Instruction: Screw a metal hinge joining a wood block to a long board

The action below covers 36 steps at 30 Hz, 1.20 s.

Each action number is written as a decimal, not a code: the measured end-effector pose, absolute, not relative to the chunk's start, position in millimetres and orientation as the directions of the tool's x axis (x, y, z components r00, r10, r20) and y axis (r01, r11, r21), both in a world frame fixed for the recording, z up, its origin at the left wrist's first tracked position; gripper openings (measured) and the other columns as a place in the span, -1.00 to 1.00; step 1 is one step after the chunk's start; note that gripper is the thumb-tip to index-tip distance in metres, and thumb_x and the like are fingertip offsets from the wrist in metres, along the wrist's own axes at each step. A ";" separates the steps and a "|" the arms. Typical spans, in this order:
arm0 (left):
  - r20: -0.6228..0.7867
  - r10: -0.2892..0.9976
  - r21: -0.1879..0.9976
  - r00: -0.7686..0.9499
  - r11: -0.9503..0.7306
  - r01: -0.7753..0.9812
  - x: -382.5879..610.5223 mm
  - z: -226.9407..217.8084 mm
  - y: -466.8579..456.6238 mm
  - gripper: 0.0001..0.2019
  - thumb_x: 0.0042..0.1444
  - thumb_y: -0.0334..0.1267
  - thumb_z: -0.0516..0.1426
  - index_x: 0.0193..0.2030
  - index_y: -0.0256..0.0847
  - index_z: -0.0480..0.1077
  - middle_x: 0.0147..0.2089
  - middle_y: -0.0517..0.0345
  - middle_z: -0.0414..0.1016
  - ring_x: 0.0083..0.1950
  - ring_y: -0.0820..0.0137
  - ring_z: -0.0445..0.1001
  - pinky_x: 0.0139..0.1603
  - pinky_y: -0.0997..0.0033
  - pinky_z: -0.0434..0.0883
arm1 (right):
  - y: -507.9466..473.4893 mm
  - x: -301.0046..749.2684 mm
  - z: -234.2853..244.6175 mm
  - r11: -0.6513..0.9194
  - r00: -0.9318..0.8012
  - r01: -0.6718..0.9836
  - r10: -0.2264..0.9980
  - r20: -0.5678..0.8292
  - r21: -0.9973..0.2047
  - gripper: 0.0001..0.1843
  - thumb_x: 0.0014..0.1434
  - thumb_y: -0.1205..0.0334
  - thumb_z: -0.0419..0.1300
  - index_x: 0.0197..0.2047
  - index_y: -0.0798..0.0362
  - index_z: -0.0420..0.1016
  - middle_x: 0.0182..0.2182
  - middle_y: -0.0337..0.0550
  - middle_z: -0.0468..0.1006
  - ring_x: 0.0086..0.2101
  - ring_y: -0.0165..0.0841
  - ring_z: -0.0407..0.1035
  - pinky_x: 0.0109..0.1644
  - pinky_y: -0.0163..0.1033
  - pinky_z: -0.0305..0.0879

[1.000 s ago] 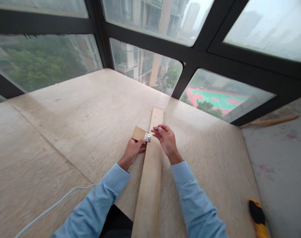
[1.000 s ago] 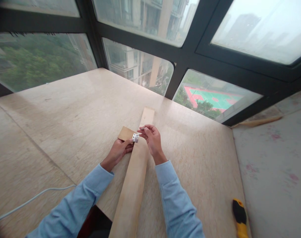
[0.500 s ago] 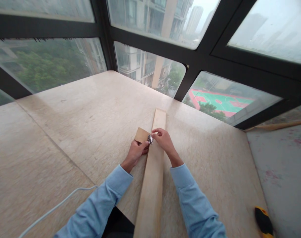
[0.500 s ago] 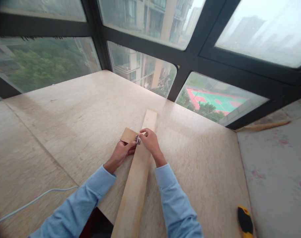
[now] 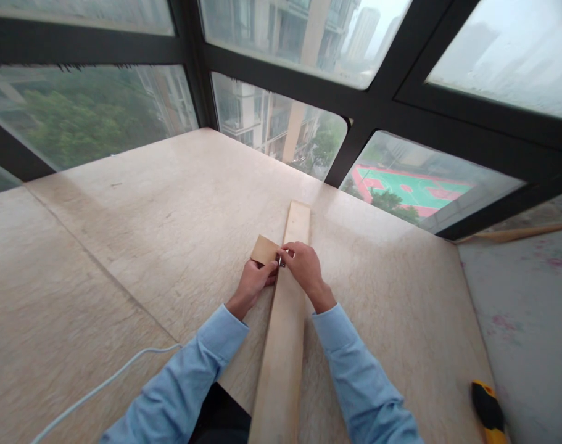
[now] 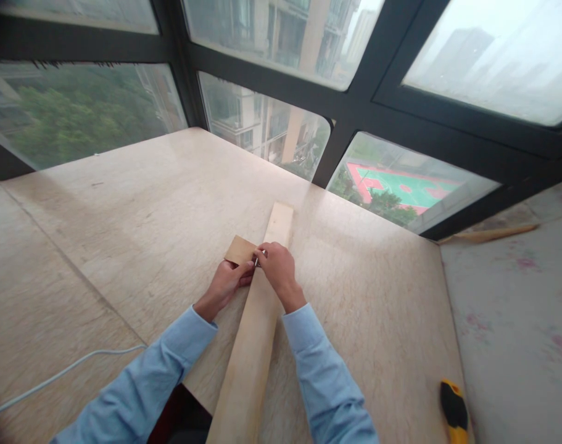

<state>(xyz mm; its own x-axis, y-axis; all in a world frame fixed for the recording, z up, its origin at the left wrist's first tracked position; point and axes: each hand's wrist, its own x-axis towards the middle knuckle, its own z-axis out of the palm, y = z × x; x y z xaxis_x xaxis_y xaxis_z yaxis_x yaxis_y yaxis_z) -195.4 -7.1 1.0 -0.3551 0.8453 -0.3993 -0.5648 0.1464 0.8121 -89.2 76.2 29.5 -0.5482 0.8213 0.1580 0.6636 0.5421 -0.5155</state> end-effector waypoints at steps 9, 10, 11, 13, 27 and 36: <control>-0.411 0.825 0.825 -0.388 0.155 -0.543 -194.8 0.9 -6.6 -0.73 -0.02 -0.33 0.28 -0.16 -0.36 0.44 -0.33 0.00 0.58 -0.41 0.36 0.57 -0.38 0.38 0.56 | 76.1 -90.5 21.3 0.635 -0.616 0.641 0.760 0.204 -0.430 -0.86 0.28 0.26 0.15 -0.30 0.00 0.52 -0.33 -0.15 0.56 -0.32 -0.32 0.42 -0.29 -0.28 0.23; -0.410 0.824 0.828 -0.391 0.157 -0.538 -194.7 0.7 -6.4 -0.73 0.00 -0.31 0.28 -0.15 -0.37 0.44 -0.33 -0.01 0.58 -0.41 0.36 0.57 -0.39 0.38 0.55 | 76.5 -90.5 20.6 0.631 -0.617 0.636 0.762 0.197 -0.444 -0.88 0.27 0.27 0.15 -0.29 0.01 0.51 -0.32 -0.15 0.56 -0.31 -0.32 0.42 -0.28 -0.28 0.24; -0.410 0.823 0.831 -0.394 0.157 -0.534 -194.6 0.5 -6.3 -0.72 0.00 -0.29 0.28 -0.14 -0.37 0.44 -0.32 -0.02 0.59 -0.41 0.35 0.57 -0.39 0.38 0.55 | 77.0 -90.5 19.8 0.626 -0.618 0.632 0.763 0.190 -0.457 -0.89 0.27 0.28 0.15 -0.28 0.02 0.50 -0.31 -0.15 0.56 -0.30 -0.32 0.43 -0.26 -0.28 0.25; -0.408 0.823 0.833 -0.396 0.157 -0.531 -194.3 0.3 -6.4 -0.70 0.00 -0.27 0.29 -0.14 -0.38 0.45 -0.30 -0.04 0.59 -0.41 0.35 0.57 -0.39 0.37 0.56 | 77.8 -90.4 18.6 0.622 -0.622 0.622 0.761 0.183 -0.476 -0.91 0.26 0.30 0.14 -0.26 0.02 0.48 -0.30 -0.15 0.57 -0.27 -0.32 0.43 -0.23 -0.28 0.26; -0.397 0.775 0.868 -0.492 0.144 -0.474 -187.2 1.2 -5.2 -0.75 -0.06 -0.26 0.31 -0.26 -0.38 0.47 -0.42 0.08 0.54 -0.50 0.40 0.50 -0.50 0.44 0.48 | 73.2 -92.4 20.2 0.623 -0.616 0.659 0.768 0.174 -0.421 -0.87 0.26 0.33 0.10 -0.23 0.03 0.48 -0.27 -0.10 0.55 -0.25 -0.29 0.43 -0.20 -0.26 0.28; -0.402 0.757 0.866 -0.516 0.132 -0.481 -184.8 -3.1 -2.6 -0.72 -0.11 -0.23 0.31 -0.28 -0.40 0.49 -0.46 0.10 0.52 -0.54 0.45 0.45 -0.56 0.51 0.39 | 73.0 -89.3 28.1 0.583 -0.577 0.650 0.796 0.183 -0.487 -0.91 0.24 0.23 0.20 -0.21 0.04 0.50 -0.27 -0.14 0.54 -0.23 -0.31 0.43 -0.19 -0.29 0.28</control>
<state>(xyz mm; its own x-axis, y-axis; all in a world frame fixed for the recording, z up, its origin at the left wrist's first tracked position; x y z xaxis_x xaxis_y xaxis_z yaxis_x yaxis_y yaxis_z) -184.8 -2.6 -3.1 -0.5155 0.7568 -0.4020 -0.4815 0.1322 0.8664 -89.3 73.0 28.1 -0.5773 0.7958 0.1828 0.6497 0.5833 -0.4875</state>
